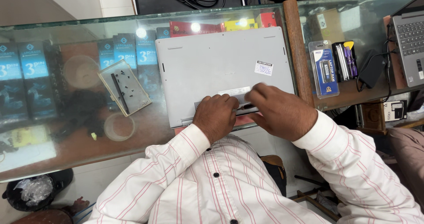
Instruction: The person uses a screwdriver to unscrew screws from the bottom cover of a laptop placed upside down on a glass counter, placing the screws in a small tray. They then pry off and lift away the bottom cover, exposing the internal components, and continue unscrewing parts inside the chassis.
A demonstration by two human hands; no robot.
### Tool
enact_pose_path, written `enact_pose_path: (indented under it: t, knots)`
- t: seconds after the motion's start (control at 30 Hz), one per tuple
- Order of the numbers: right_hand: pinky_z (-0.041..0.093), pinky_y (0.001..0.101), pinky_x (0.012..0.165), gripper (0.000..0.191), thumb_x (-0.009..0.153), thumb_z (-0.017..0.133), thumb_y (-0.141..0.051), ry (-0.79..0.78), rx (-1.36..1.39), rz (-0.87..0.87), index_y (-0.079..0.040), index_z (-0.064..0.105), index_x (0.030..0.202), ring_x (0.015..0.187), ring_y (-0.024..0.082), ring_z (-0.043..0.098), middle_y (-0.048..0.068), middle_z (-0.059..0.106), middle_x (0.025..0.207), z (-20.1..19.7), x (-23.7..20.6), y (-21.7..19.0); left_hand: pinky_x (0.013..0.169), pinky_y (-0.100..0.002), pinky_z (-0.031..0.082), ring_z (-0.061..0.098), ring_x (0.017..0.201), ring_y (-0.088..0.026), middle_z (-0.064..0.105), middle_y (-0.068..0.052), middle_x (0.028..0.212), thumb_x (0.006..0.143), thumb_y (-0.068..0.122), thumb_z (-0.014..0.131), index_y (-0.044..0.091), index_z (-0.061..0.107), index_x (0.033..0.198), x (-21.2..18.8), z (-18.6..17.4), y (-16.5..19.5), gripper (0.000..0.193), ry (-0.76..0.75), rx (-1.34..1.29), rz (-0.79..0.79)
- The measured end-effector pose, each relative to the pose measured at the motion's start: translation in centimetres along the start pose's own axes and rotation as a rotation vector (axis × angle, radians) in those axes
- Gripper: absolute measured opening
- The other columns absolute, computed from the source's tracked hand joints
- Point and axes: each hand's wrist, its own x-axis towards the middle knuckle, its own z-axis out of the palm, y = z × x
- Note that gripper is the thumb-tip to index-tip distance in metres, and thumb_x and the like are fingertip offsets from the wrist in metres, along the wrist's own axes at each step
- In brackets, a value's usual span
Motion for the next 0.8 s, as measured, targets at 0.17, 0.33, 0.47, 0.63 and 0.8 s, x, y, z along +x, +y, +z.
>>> enact_pose_path:
  t: [0.17, 0.33, 0.47, 0.63, 0.8]
  knots:
    - [0.060, 0.0423, 0.060, 0.018, 0.095, 0.064, -0.017, -0.197, -0.028, 0.168, -0.005, 0.056, 0.107, 0.072, 0.033, 0.074, 0.012, 0.070, 0.091, 0.2, -0.2, -0.2, 0.080, -0.043, 0.048, 0.066, 0.089, -0.024, 0.069, -0.004, 0.091, 0.087, 0.014, 0.067, 0.009, 0.070, 0.098, -0.1, 0.0, 0.1, 0.012, -0.022, -0.010, -0.012]
    - [0.058, 0.0420, 0.057, 0.018, 0.096, 0.064, -0.019, -0.153, -0.008, 0.153, -0.006, 0.056, 0.106, 0.070, 0.032, 0.072, 0.012, 0.069, 0.086, -0.4, -0.6, -0.2, 0.079, -0.043, 0.049, 0.066, 0.088, -0.024, 0.068, -0.005, 0.092, 0.085, 0.015, 0.069, 0.009, 0.069, 0.101, -0.2, -0.1, 0.1, 0.017, -0.038, 0.003, -0.009]
    - [0.057, 0.0421, 0.055, 0.019, 0.095, 0.065, -0.020, -0.088, 0.016, 0.148, -0.006, 0.056, 0.104, 0.070, 0.033, 0.072, 0.011, 0.070, 0.083, -1.6, -1.1, -0.4, 0.077, -0.043, 0.049, 0.066, 0.087, -0.025, 0.068, -0.006, 0.092, 0.086, 0.017, 0.071, 0.009, 0.070, 0.103, -0.3, -0.2, 0.2, 0.019, -0.013, 0.005, 0.014]
    - [0.057, 0.0429, 0.056, 0.019, 0.095, 0.065, -0.021, -0.082, 0.062, 0.190, -0.007, 0.058, 0.106, 0.071, 0.034, 0.073, 0.011, 0.073, 0.088, -2.6, -1.1, -1.2, 0.077, -0.044, 0.051, 0.065, 0.086, -0.027, 0.067, -0.006, 0.089, 0.090, 0.022, 0.071, 0.010, 0.071, 0.097, 0.0, -0.5, 0.5, 0.014, 0.048, -0.072, 0.058]
    - [0.055, 0.0447, 0.059, 0.018, 0.090, 0.071, -0.021, 0.046, 0.059, 0.227, -0.007, 0.066, 0.100, 0.072, 0.037, 0.071, 0.013, 0.073, 0.087, -4.0, -1.6, -1.6, 0.077, -0.044, 0.052, 0.065, 0.086, -0.028, 0.066, -0.005, 0.088, 0.092, 0.020, 0.067, 0.013, 0.071, 0.090, -0.8, -2.0, -0.8, 0.009, 0.097, -0.064, 0.021]
